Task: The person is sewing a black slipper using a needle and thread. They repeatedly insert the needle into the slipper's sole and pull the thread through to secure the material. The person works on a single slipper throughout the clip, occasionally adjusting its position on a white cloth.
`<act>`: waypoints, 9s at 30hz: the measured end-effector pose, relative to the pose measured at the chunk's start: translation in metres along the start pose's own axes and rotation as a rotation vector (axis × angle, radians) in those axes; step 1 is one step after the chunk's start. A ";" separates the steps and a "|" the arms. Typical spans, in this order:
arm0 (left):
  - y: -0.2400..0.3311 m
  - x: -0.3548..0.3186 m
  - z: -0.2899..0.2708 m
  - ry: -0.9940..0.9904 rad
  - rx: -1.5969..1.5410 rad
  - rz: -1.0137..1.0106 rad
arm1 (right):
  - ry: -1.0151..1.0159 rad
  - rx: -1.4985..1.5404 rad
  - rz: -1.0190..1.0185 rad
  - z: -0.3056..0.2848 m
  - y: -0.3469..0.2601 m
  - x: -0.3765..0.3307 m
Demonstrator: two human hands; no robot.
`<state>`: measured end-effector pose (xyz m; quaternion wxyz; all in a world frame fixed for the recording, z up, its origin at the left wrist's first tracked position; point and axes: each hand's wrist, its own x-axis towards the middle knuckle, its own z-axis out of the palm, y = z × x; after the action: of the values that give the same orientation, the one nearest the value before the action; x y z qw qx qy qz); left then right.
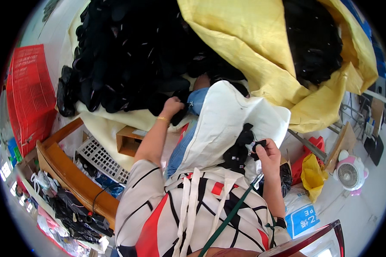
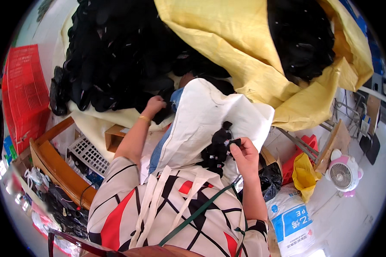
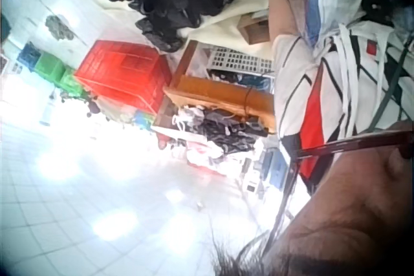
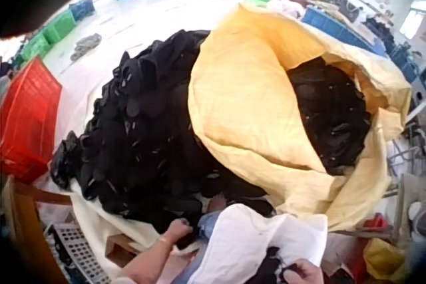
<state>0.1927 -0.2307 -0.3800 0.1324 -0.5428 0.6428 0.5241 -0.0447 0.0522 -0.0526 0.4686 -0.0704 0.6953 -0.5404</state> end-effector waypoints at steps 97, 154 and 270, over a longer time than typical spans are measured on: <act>0.244 -0.311 0.049 -0.199 -0.984 -0.171 | -0.097 -0.309 -0.413 -0.001 0.050 -0.017; 0.252 -0.270 0.055 -0.473 -0.043 0.492 | 0.739 0.802 -0.501 -0.136 0.072 -0.028; 0.213 -0.280 0.058 -0.577 -0.692 0.048 | -0.158 0.032 0.090 -0.018 0.031 -0.041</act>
<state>0.0967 -0.0564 -0.0836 0.1047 -0.3720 0.3787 0.8410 -0.0223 0.1025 -0.0548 0.5470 -0.0741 0.6496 -0.5228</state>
